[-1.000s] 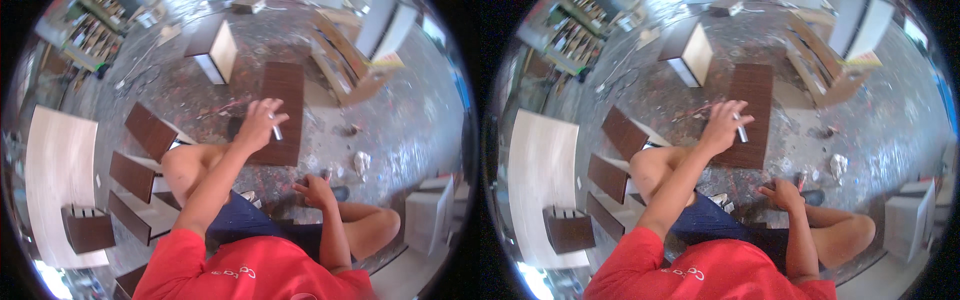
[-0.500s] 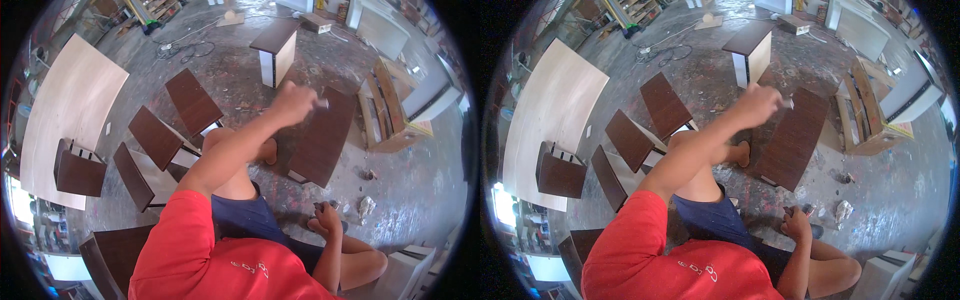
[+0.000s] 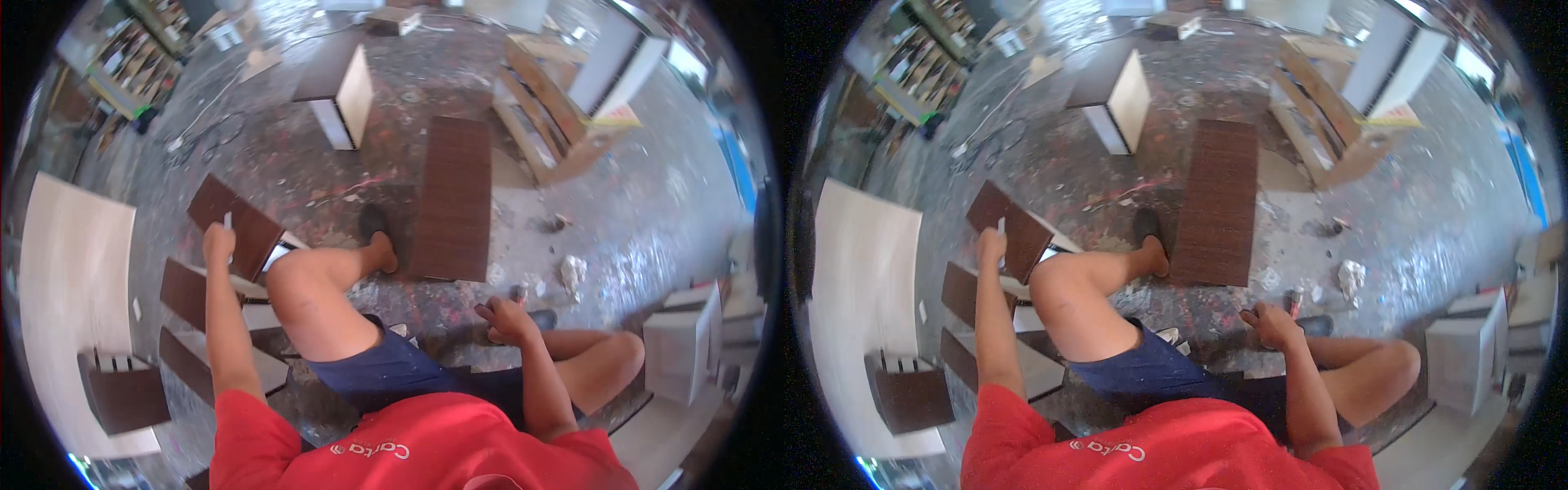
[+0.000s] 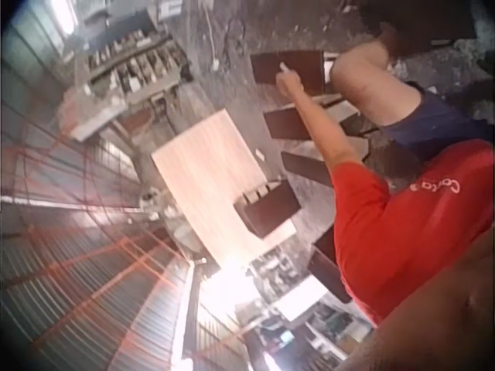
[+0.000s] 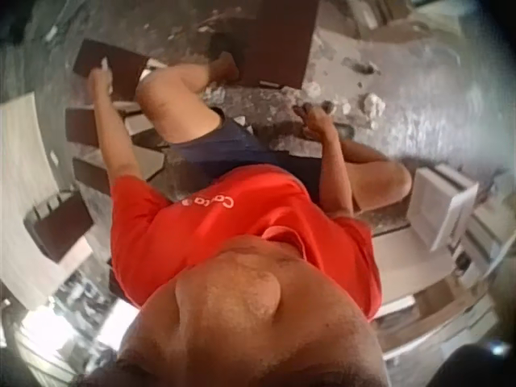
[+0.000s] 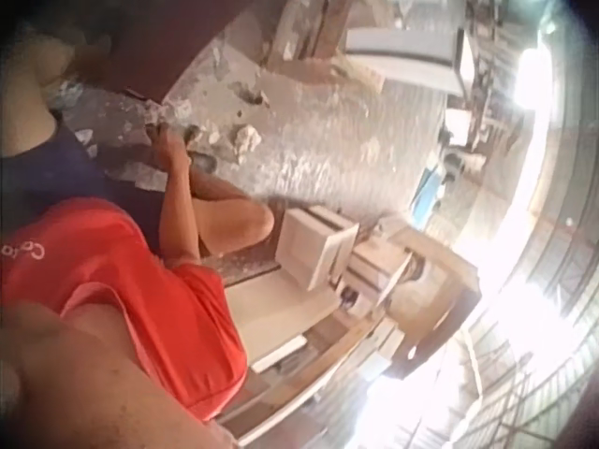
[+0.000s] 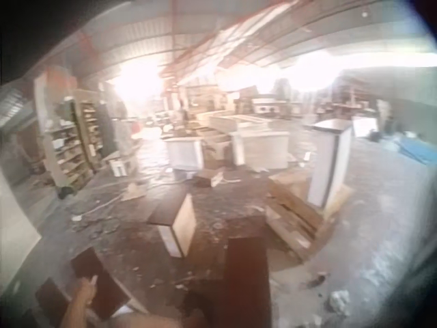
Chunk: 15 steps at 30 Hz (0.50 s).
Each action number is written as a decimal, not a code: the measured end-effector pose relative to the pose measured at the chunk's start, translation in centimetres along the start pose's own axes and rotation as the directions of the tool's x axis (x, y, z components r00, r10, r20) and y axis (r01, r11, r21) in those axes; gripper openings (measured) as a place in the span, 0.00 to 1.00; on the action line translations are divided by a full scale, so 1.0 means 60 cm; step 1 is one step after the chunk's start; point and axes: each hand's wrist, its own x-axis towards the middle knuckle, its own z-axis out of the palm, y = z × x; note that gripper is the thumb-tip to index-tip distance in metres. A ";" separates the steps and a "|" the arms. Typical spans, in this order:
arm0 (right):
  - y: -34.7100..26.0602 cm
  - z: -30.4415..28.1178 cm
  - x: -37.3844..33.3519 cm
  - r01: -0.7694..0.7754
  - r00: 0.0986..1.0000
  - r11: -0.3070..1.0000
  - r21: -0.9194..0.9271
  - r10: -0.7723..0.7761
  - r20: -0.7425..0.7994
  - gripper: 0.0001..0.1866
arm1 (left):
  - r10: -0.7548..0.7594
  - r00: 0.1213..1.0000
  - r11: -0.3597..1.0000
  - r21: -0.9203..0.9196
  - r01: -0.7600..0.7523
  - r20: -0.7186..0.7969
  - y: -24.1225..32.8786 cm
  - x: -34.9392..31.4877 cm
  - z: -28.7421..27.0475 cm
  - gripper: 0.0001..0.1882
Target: The person trims the laminated edges of wooden drawer panels using a blade, scraping along the borders and wiping down the surfaces.
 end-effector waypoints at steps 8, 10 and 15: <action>0.001 -0.013 0.027 -0.398 0.912 0.865 0.304 0.410 0.027 0.32 | -0.051 0.994 0.994 0.099 0.042 0.093 -0.004 0.003 0.053 0.19; 0.023 0.014 0.037 -0.439 0.895 0.844 0.309 0.440 0.070 0.36 | -0.051 0.994 0.993 0.115 0.040 0.100 0.003 -0.001 0.049 0.20; 0.105 0.102 0.093 -0.503 0.823 0.517 0.693 0.531 0.201 0.36 | -0.159 0.972 0.974 0.190 0.125 0.172 0.099 0.001 0.001 0.22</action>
